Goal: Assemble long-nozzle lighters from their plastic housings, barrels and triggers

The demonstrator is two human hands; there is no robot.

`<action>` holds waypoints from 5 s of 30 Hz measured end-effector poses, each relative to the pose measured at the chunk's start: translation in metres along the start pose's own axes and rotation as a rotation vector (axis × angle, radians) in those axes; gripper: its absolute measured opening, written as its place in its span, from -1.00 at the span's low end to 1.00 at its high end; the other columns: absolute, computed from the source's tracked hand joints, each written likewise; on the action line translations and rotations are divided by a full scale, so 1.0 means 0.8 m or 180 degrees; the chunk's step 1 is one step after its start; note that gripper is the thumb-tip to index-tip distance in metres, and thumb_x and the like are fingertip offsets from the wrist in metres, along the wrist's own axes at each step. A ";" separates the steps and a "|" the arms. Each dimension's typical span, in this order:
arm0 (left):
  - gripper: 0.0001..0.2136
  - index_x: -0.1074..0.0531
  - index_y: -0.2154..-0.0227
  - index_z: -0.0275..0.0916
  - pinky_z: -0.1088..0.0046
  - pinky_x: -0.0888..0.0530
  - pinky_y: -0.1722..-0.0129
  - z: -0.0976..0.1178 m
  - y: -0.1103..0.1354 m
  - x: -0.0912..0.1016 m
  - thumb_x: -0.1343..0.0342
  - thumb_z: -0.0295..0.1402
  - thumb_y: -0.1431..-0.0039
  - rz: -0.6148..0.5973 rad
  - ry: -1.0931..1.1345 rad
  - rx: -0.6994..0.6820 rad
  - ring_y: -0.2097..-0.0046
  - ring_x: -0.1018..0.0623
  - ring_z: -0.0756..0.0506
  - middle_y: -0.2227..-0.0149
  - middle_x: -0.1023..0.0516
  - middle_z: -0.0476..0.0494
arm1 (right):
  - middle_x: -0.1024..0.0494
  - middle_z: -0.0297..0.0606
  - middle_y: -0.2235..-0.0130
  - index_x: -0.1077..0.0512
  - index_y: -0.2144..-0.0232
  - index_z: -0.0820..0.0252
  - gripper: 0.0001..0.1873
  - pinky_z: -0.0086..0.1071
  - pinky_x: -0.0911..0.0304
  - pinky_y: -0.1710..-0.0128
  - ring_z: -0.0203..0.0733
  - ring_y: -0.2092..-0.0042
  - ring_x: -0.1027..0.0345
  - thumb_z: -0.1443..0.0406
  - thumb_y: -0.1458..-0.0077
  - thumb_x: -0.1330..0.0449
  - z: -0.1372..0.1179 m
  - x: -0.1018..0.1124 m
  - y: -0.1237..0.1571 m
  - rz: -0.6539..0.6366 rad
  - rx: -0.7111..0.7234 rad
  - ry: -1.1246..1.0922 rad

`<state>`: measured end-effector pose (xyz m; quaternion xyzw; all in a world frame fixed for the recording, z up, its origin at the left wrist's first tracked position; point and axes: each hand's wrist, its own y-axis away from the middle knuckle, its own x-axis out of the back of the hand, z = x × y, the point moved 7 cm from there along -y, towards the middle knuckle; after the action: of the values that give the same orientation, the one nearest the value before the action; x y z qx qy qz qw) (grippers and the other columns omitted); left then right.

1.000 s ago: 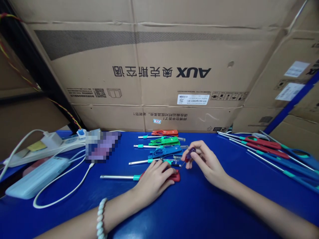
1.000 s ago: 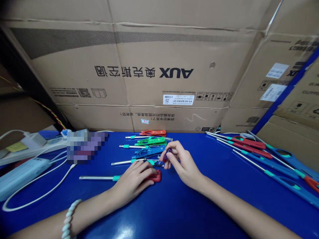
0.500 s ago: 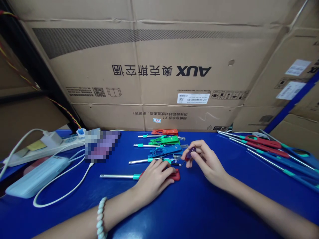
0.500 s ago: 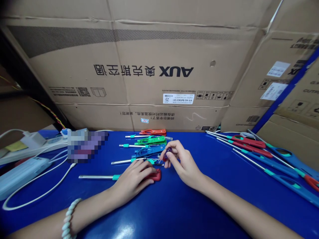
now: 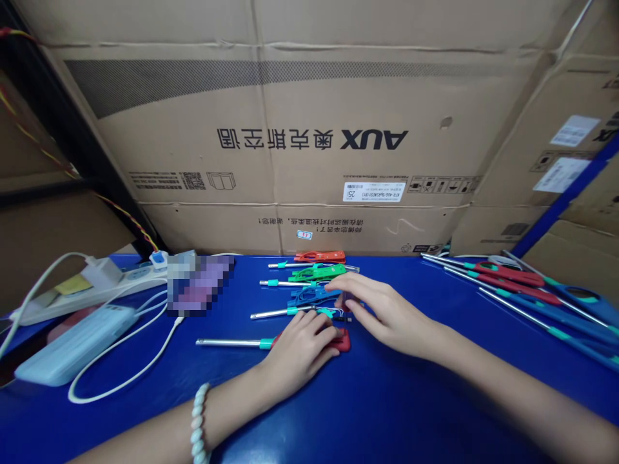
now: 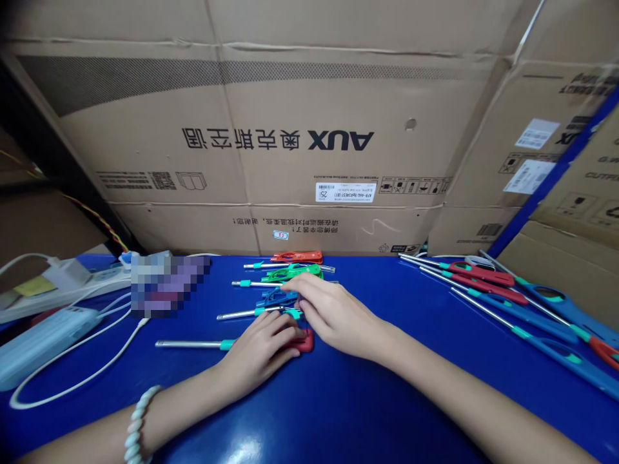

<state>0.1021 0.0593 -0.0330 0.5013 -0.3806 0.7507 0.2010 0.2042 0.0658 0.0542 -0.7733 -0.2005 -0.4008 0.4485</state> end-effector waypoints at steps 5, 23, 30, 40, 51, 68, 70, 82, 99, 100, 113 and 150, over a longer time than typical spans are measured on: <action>-0.85 -0.40 0.17 -0.19 0.30 -0.35 0.18 -0.001 0.001 -0.001 -0.02 -0.28 -0.29 0.0022 -0.0086 0.0006 0.18 -0.40 -0.15 0.20 -0.44 -0.11 | -0.51 -0.11 0.26 -0.38 0.18 0.23 -0.80 -0.27 -0.37 0.29 -0.11 0.28 -0.44 0.28 -0.28 0.01 0.000 -0.001 0.000 0.0249 -0.0017 0.0502; -0.81 -0.39 0.17 -0.20 0.33 -0.34 0.24 -0.002 0.000 -0.002 0.06 -0.25 -0.33 0.0027 -0.0075 -0.0072 0.21 -0.38 -0.13 0.22 -0.42 -0.13 | -0.40 -0.14 0.09 -0.31 -0.06 0.10 -0.63 -0.33 -0.38 0.19 -0.21 0.18 -0.39 0.42 -0.28 0.11 0.015 -0.007 0.015 0.0110 -0.0057 -0.0306; -0.82 -0.38 0.15 -0.20 0.29 -0.34 0.20 -0.003 0.001 -0.005 0.03 -0.26 -0.32 -0.0098 -0.0082 -0.0041 0.18 -0.37 -0.16 0.21 -0.42 -0.14 | -0.49 -0.11 0.27 -0.40 0.13 0.22 -0.76 -0.29 -0.37 0.30 -0.13 0.29 -0.40 0.27 -0.29 0.02 0.010 0.002 0.019 0.0506 0.0056 0.0554; -0.83 -0.38 0.16 -0.22 0.30 -0.34 0.21 -0.002 -0.001 -0.005 0.03 -0.27 -0.32 -0.0112 -0.0100 -0.0042 0.19 -0.37 -0.16 0.20 -0.41 -0.14 | -0.50 -0.12 0.30 -0.41 0.20 0.24 -0.79 -0.28 -0.37 0.30 -0.12 0.29 -0.42 0.29 -0.28 -0.01 0.012 0.006 0.013 0.0490 -0.0026 0.0372; -0.85 -0.36 0.17 -0.21 0.28 -0.33 0.19 -0.005 0.000 -0.008 0.02 -0.27 -0.31 -0.0158 -0.0087 -0.0015 0.18 -0.37 -0.16 0.19 -0.41 -0.12 | -0.49 -0.10 0.34 -0.39 0.22 0.32 -0.78 -0.27 -0.37 0.36 -0.10 0.33 -0.42 0.30 -0.29 0.01 0.003 0.006 0.011 0.0407 0.0151 0.0749; -0.85 -0.36 0.18 -0.21 0.27 -0.35 0.19 -0.003 0.001 -0.008 0.02 -0.28 -0.31 -0.0140 -0.0067 -0.0014 0.17 -0.38 -0.17 0.19 -0.41 -0.13 | -0.51 -0.13 0.10 -0.33 0.00 0.23 -0.71 -0.34 -0.34 0.08 -0.20 0.06 -0.40 0.39 -0.30 0.07 0.002 0.002 0.008 -0.0157 0.0048 -0.0053; -0.85 -0.36 0.17 -0.21 0.27 -0.35 0.19 -0.003 0.000 -0.007 0.02 -0.27 -0.31 -0.0118 -0.0061 -0.0013 0.17 -0.37 -0.17 0.19 -0.41 -0.13 | -0.53 -0.16 0.24 -0.40 0.15 0.23 -0.78 -0.37 -0.37 0.20 -0.20 0.21 -0.43 0.33 -0.31 0.03 0.003 0.003 0.009 -0.0086 0.0046 0.0059; -0.85 -0.36 0.18 -0.22 0.27 -0.34 0.20 -0.004 0.000 -0.008 0.02 -0.27 -0.31 -0.0149 -0.0078 -0.0005 0.18 -0.37 -0.17 0.20 -0.41 -0.13 | -0.47 -0.18 0.36 -0.39 0.32 0.27 -0.74 -0.35 -0.35 0.37 -0.20 0.36 -0.38 0.29 -0.31 0.05 0.008 0.002 0.009 0.0083 -0.0103 0.0366; -0.86 -0.37 0.21 -0.21 0.28 -0.35 0.18 -0.003 0.000 -0.008 0.02 -0.27 -0.31 -0.0122 -0.0111 -0.0017 0.18 -0.37 -0.16 0.20 -0.41 -0.13 | -0.51 -0.15 0.09 -0.24 -0.10 0.18 -0.65 -0.26 -0.33 0.04 -0.18 0.05 -0.39 0.39 -0.29 0.05 0.010 0.000 0.011 -0.0123 -0.0111 -0.0138; -0.86 -0.37 0.21 -0.21 0.29 -0.35 0.19 -0.002 0.000 -0.007 0.01 -0.27 -0.31 -0.0109 -0.0109 -0.0017 0.17 -0.37 -0.16 0.20 -0.41 -0.13 | -0.52 -0.17 0.13 -0.25 -0.08 0.16 -0.67 -0.28 -0.33 0.07 -0.20 0.09 -0.40 0.39 -0.29 0.04 0.009 0.000 0.011 -0.0115 -0.0081 -0.0223; -0.84 -0.37 0.23 -0.23 0.29 -0.35 0.20 -0.002 0.000 -0.005 0.03 -0.26 -0.32 -0.0077 -0.0119 -0.0039 0.18 -0.38 -0.15 0.21 -0.41 -0.13 | -0.49 -0.21 0.18 -0.33 0.09 0.19 -0.80 -0.34 -0.31 0.13 -0.21 0.15 -0.39 0.39 -0.28 0.01 0.009 0.002 0.008 -0.0385 -0.0189 -0.0224; -0.85 -0.38 0.18 -0.21 0.31 -0.36 0.22 0.000 0.000 -0.002 0.00 -0.29 -0.30 -0.0006 -0.0136 -0.0083 0.19 -0.39 -0.15 0.20 -0.43 -0.13 | -0.53 -0.24 0.17 -0.30 -0.07 0.12 -0.66 -0.29 -0.35 0.10 -0.23 0.15 -0.43 0.40 -0.29 0.05 0.020 0.002 0.007 -0.0162 -0.0261 -0.0912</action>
<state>0.1025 0.0596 -0.0342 0.5149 -0.3941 0.7346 0.2000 0.2157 0.0765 0.0482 -0.8349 -0.2655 -0.3054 0.3730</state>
